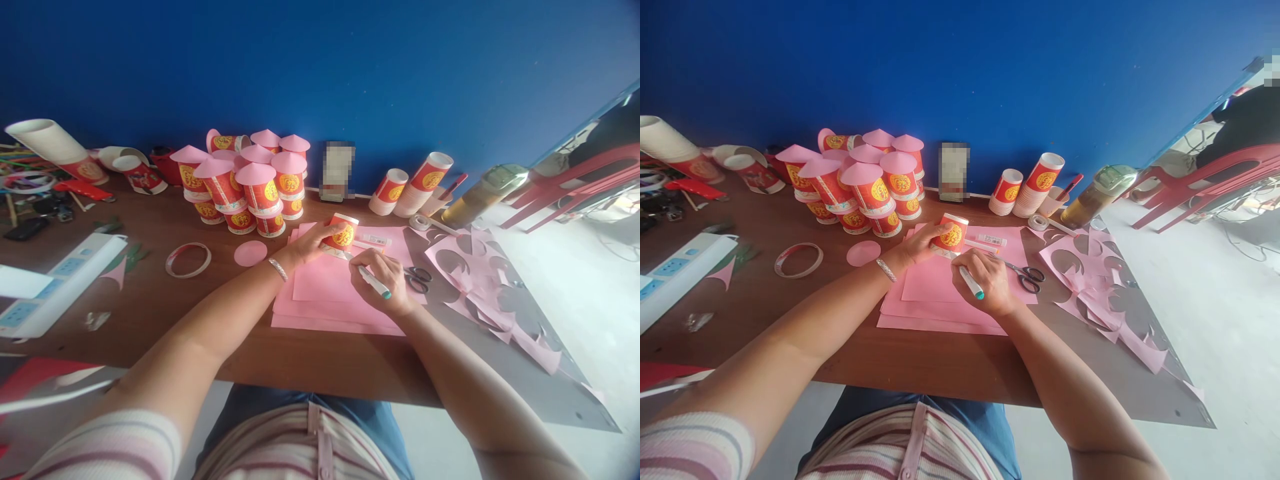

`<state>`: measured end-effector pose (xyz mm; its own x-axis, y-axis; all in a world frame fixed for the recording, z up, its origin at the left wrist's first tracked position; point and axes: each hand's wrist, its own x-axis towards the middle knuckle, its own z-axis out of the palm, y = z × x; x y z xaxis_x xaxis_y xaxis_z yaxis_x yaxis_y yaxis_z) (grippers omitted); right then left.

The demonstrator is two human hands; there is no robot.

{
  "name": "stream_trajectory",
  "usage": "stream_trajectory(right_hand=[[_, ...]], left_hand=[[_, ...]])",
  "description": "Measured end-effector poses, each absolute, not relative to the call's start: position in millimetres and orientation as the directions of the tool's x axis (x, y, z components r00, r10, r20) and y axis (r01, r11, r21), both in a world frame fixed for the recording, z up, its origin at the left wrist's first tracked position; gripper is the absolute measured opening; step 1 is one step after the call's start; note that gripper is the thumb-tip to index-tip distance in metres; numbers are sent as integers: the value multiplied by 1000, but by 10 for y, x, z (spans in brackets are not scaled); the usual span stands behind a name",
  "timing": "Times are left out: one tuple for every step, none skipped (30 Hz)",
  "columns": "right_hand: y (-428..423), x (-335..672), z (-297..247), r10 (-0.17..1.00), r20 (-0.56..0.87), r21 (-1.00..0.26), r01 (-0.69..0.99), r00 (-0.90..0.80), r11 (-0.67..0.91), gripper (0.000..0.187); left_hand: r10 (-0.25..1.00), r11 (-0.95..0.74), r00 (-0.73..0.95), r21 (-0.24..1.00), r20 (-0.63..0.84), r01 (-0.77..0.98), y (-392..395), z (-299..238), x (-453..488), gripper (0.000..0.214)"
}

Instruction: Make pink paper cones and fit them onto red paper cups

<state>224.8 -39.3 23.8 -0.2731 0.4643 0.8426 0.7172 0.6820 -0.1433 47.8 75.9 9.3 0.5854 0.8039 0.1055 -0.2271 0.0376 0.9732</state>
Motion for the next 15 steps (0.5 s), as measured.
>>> stream_trajectory(right_hand=[[-396, 2248, 239, 468, 839, -144, 715, -278, 684, 23], [-400, 2249, 239, 476, 831, -145, 713, -289, 686, 23], [-403, 2251, 239, 487, 819, -146, 711, -303, 688, 22], [-405, 2253, 239, 496, 809, -147, 710, -315, 689, 21], [-407, 2256, 239, 502, 802, -146, 708, -324, 691, 20], [-407, 2259, 240, 502, 800, -143, 707, -329, 692, 19], [-406, 2261, 240, 497, 803, -140, 707, -329, 694, 19], [-405, 2262, 242, 490, 809, -135, 708, -326, 694, 19], [-403, 2263, 243, 483, 814, -131, 709, -322, 693, 20], [-402, 2263, 245, 478, 818, -128, 709, -319, 693, 20], [-401, 2262, 247, 475, 820, -127, 709, -319, 694, 21], [-401, 2261, 249, 474, 820, -126, 707, -321, 696, 21], [-400, 2260, 250, 474, 819, -126, 703, -324, 700, 21], [-400, 2259, 251, 473, 818, -125, 700, -329, 703, 21], [-399, 2259, 251, 471, 817, -123, 697, -333, 706, 21]], left_hand=[[809, -39, 569, 980, 146, -196, 766, 74, 463, 36], [811, -101, 558, 981, 176, -163, 771, 59, 449, 38], [814, -138, 549, 981, 191, -137, 774, 46, 437, 39], [817, -156, 542, 981, 195, -117, 775, 38, 428, 39], [820, -163, 540, 981, 193, -103, 776, 33, 422, 39], [821, -163, 539, 982, 188, -94, 776, 29, 420, 39], [822, -161, 539, 983, 184, -91, 777, 28, 421, 40], [821, -158, 541, 983, 181, -90, 779, 26, 423, 40], [820, -151, 545, 984, 178, -93, 780, 24, 427, 39], [819, -139, 547, 985, 172, -102, 782, 22, 431, 37], [820, -126, 547, 986, 168, -113, 783, 20, 436, 34], [823, -115, 543, 985, 165, -125, 784, 19, 441, 33], [826, -105, 540, 985, 165, -139, 784, 19, 447, 32], [826, -91, 539, 983, 163, -158, 784, 20, 455, 32], [824, -70, 544, 981, 159, -181, 784, 25, 465, 32]])
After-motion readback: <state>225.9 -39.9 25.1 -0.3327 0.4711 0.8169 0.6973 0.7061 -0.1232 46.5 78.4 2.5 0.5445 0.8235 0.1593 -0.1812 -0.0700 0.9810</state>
